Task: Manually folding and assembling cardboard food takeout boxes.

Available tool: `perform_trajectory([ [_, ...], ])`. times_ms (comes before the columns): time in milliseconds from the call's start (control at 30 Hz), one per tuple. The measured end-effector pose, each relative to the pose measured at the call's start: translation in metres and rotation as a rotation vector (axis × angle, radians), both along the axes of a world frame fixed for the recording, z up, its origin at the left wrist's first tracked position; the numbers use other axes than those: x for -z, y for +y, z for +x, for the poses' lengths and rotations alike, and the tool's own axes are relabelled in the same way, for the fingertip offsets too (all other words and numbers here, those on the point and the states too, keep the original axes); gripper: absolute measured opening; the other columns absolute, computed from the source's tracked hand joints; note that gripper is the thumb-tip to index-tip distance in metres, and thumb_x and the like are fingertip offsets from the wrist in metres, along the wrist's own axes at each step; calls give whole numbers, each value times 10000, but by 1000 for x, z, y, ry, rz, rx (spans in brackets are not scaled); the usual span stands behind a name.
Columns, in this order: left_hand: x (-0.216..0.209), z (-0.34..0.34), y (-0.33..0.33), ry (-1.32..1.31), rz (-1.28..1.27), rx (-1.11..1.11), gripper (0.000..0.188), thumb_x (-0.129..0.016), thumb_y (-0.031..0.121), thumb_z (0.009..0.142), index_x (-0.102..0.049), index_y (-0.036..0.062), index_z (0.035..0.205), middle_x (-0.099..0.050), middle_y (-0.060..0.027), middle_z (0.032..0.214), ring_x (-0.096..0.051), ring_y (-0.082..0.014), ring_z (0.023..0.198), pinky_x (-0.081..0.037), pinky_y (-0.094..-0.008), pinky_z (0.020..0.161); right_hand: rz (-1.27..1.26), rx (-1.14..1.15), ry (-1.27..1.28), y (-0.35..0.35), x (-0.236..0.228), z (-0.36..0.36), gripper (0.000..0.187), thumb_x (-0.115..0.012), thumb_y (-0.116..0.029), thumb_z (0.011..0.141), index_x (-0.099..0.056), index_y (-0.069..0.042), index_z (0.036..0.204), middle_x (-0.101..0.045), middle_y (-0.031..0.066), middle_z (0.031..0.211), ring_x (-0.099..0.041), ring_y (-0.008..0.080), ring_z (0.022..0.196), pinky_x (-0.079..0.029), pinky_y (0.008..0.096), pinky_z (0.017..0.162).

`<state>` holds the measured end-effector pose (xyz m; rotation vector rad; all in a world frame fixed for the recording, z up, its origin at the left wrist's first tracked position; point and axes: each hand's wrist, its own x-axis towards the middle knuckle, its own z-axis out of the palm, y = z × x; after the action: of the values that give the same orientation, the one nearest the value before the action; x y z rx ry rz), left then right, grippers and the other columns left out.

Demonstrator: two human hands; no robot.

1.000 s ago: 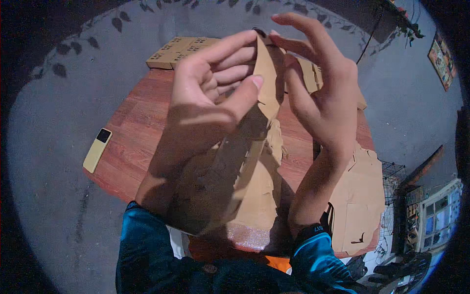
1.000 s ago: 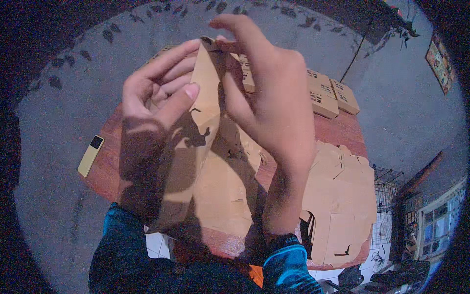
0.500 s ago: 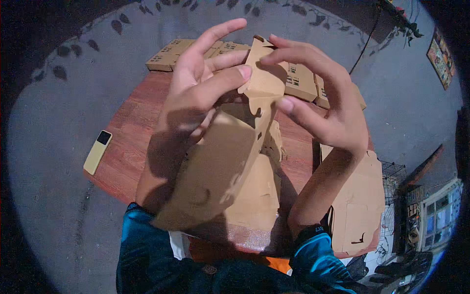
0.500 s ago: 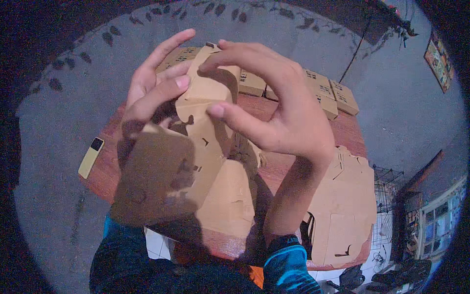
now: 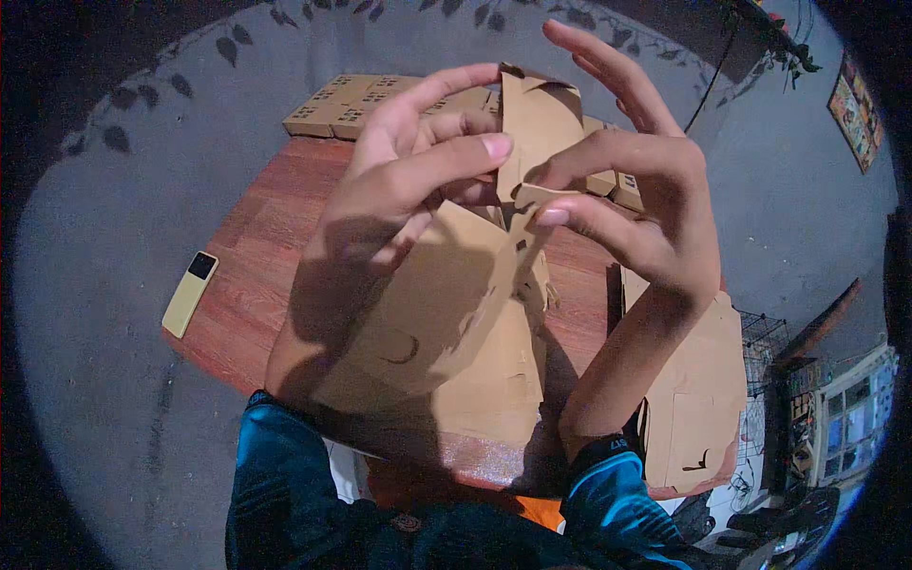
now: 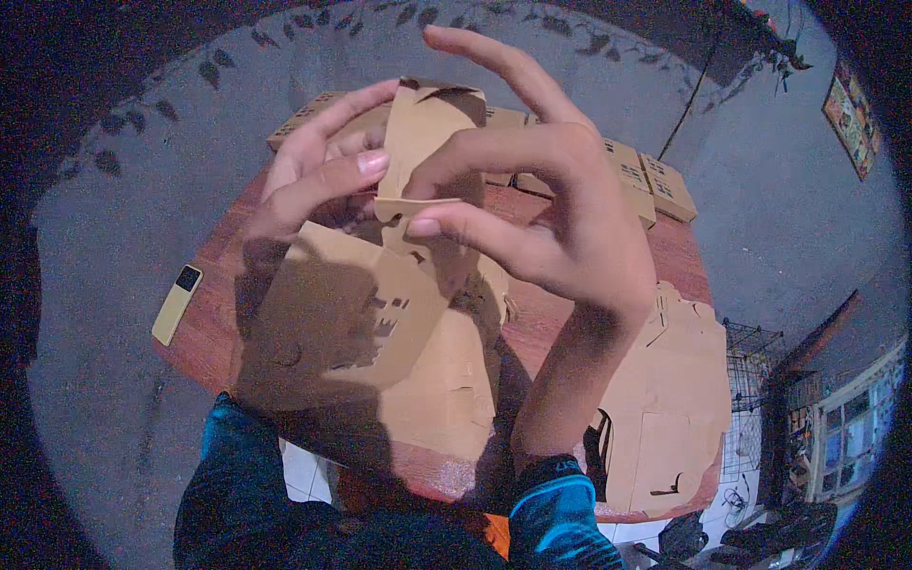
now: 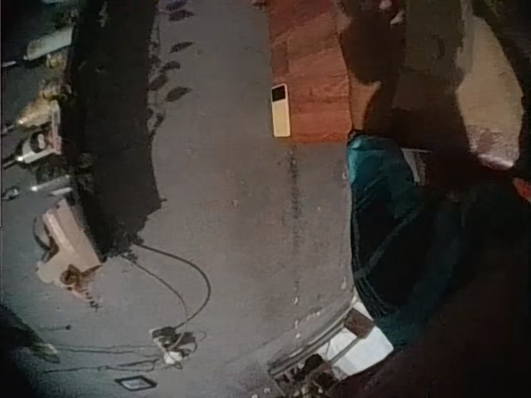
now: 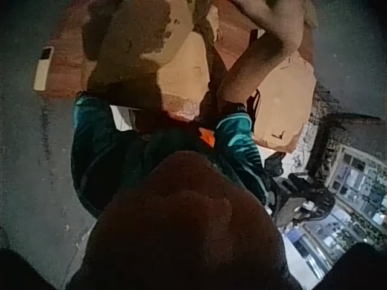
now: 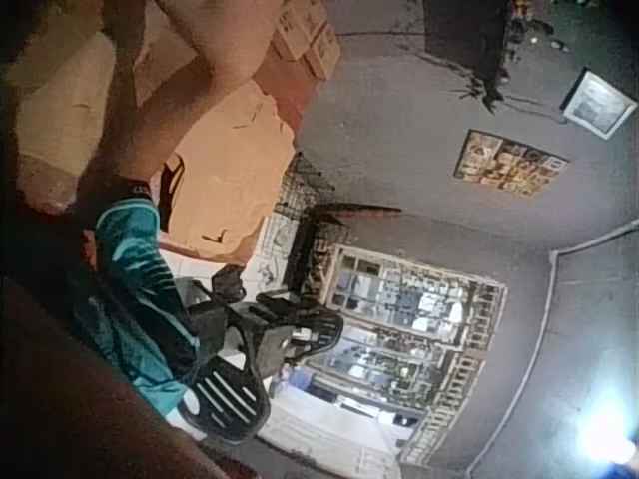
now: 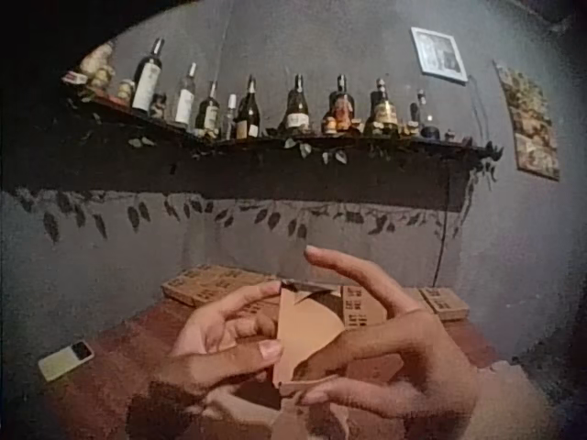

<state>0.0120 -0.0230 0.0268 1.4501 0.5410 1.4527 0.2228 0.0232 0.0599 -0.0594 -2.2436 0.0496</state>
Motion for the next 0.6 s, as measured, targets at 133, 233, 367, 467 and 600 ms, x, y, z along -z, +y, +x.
perform_trajectory([
  [133, 0, 6, -4, 33, -98, 16, 643, -682, 81, 858, -366, -73, 1396, -662, -156, 1071, -655, -133, 846, -546, -242, 685, 4, -51, -29, 4, -3, 5, 271, -831, -266, 612, -750, -46, 748, -469, 307, 1407, -394, 407, 1382, -257, 481, 1137],
  [233, -2, 17, -10, -62, -124, 141, 594, -695, 95, 854, -432, -81, 1356, -676, -140, 1026, -667, -141, 835, -553, -244, 703, 47, -69, -2, 3, -5, 9, 271, -823, -263, 633, -741, -34, 754, -478, 305, 1390, -401, 405, 1372, -274, 474, 1121],
  [367, -1, 26, -29, -113, -9, -31, 450, -670, 48, 856, -528, -86, 1262, -676, -143, 1029, -682, -157, 856, -563, -252, 757, 12, -37, 31, -4, -5, 10, 260, -808, -239, 679, -729, -13, 782, -505, 293, 1351, -434, 390, 1341, -320, 462, 1085],
  [467, -1, 27, -34, -141, 162, -135, 388, -639, -26, 847, -549, -81, 1220, -673, -144, 1024, -674, -153, 899, -566, -268, 795, 5, 11, 105, -13, -6, 7, 252, -797, -220, 712, -719, 2, 803, -524, 285, 1321, -459, 378, 1318, -355, 452, 1058],
  [600, 3, 30, -30, -45, 359, -372, 366, -612, -12, 877, -555, -29, 1237, -659, -136, 1124, -645, -166, 1014, -531, -280, 886, -27, 76, 225, -21, -5, -2, 243, -783, -196, 758, -707, 23, 831, -551, 273, 1283, -492, 362, 1288, -402, 440, 1022],
])
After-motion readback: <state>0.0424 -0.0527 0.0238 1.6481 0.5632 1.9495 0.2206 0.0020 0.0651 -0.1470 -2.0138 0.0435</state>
